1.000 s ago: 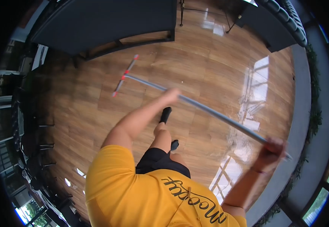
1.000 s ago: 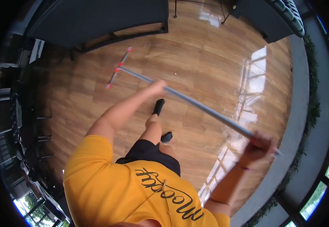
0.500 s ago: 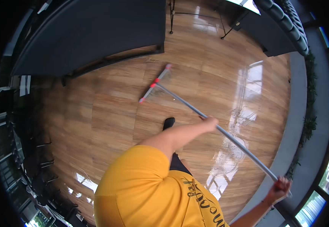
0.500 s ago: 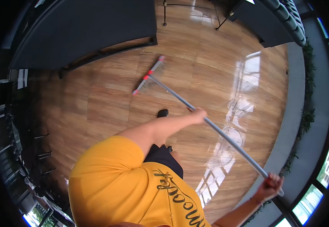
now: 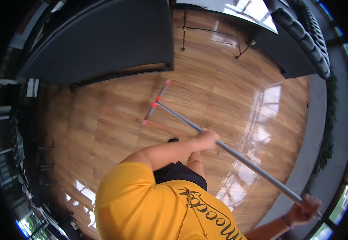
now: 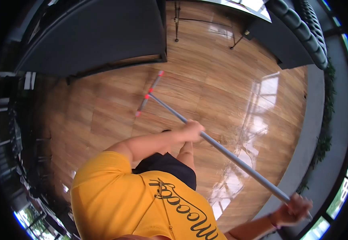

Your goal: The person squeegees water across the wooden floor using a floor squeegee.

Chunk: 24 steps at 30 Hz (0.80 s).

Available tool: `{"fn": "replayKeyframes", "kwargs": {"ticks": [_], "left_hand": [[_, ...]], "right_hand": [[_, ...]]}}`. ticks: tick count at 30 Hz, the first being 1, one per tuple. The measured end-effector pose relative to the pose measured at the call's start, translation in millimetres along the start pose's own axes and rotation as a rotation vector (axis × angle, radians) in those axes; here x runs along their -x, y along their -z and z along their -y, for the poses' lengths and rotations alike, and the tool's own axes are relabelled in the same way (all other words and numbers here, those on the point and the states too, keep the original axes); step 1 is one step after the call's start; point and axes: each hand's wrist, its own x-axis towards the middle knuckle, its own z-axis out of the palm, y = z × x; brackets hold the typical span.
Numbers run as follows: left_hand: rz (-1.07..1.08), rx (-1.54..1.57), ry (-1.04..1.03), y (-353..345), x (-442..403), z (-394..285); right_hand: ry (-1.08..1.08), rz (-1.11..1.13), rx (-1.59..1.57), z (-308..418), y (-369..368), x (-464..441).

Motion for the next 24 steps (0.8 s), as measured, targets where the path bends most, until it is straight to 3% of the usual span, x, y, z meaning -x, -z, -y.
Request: {"fn": "replayKeyframes", "kwargs": {"ticks": [2,4,5,7,10,11,12,13,14,15,16,17,18,19,23,24], "left_hand": [[-0.025,-0.128,0.248,26,12,74],[-0.021,-0.302,0.426,13,15,187],[0.037,-0.244,0.554,35,20,205],[0.012,-0.237,0.723,38,21,254],[0.004,-0.105,0.643,-18,-29,292],[0.034,-0.113,0.660,-50,-64,277],[0.104,-0.096,0.651,-67,-97,232],[0.145,-0.029,0.609,-86,-128,185],[0.021,0.019,0.478,-107,-149,133],[0.170,-0.043,0.375,-91,-167,65],[0.140,0.029,0.230,-97,-183,22],[0.165,0.082,0.102,-78,-188,-20],[0.147,0.080,0.008,-71,-194,-47],[0.111,0.089,-0.045,-68,-202,-66],[-0.005,0.100,-0.137,-50,-177,-72],[-0.009,0.093,-0.142,-34,-158,-65]], "right_hand": [[-0.138,-0.006,-0.211,-113,3,-20],[-0.214,0.078,-0.206,-227,-2,-25],[-0.267,0.091,-0.219,-272,-13,-26],[-0.429,0.038,-0.359,-327,-30,-16],[-0.405,0.089,-0.270,-323,8,-31],[-0.341,-0.057,0.046,-304,35,-42],[-0.393,-0.134,-0.141,-285,83,-53],[-0.370,-0.181,-0.109,-250,119,-64],[-0.361,-0.272,-0.109,-204,126,-80],[-0.279,-0.183,-0.193,-164,171,-91],[-0.232,-0.099,-0.118,-116,187,-103],[-0.118,-0.129,-0.069,-79,178,-111],[-0.103,-0.306,0.170,-37,180,-116],[-0.101,-0.287,0.162,-22,161,-127],[0.292,-0.353,0.435,1,73,-126],[0.300,-0.355,0.430,-5,63,-119]]}}
